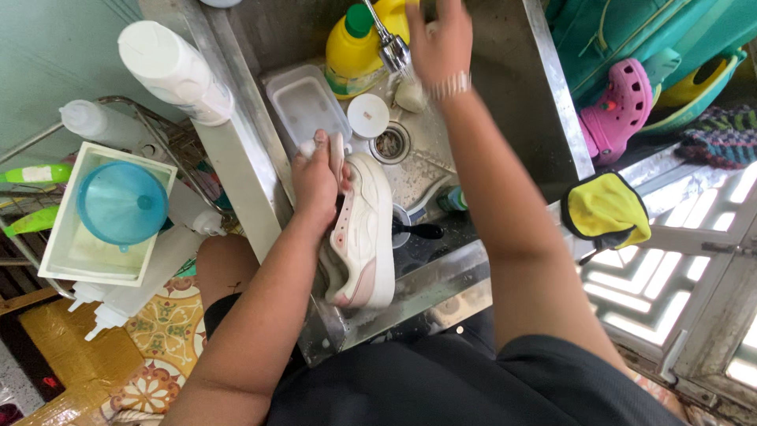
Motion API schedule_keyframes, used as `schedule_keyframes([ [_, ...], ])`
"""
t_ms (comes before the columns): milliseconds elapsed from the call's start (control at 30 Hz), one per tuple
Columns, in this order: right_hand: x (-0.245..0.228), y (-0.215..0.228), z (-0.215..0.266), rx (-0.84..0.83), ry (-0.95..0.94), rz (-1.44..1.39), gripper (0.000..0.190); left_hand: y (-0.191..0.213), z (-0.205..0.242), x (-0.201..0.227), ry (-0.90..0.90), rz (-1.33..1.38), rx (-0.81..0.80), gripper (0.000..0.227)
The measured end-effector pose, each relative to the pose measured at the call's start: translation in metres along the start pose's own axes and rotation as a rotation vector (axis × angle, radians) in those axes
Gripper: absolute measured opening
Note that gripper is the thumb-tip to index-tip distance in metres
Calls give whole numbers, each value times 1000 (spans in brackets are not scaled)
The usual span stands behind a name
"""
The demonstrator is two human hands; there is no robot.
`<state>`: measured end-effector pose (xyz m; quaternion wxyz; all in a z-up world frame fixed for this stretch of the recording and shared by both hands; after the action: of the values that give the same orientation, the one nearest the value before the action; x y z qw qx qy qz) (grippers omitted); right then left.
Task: The person cleans a white sneaker by scrubbing the interior and exterior with a brush and rinsing it under running water. They also remove and wash the shoelaces separately before reinserting them into the shoe.
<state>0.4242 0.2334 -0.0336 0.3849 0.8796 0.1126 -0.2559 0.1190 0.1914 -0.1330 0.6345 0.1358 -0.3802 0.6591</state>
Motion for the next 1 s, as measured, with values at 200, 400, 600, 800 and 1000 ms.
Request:
schedule_keyframes([
  [200,-89,-9,213,-477,-912,-833,68,-6,-31,-10,-64,176,38,34],
  [400,-95,7,211,-465,-1036,-943,75,-54,-72,-40,76,408,-195,33],
  [600,-36,32,198,-391,-1338,-996,37,-127,-103,-63,294,532,-522,31],
  [800,-2,33,199,-349,-1424,-1032,23,-161,-133,-84,294,511,-589,29],
  [1000,8,24,198,-363,-1367,-1019,25,-172,-187,-107,149,408,-504,21],
])
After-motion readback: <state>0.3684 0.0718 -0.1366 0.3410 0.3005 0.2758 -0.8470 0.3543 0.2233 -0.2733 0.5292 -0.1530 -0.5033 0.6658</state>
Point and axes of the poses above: each hand's wrist, its own z-axis away from the middle knuckle, its own y-axis out of the back of the hand, x = y × z, the point moved 9 cm from there along -z, towards the middle knuckle, and after that the axes turned 4 degrees about y, right-handed, at the moved point
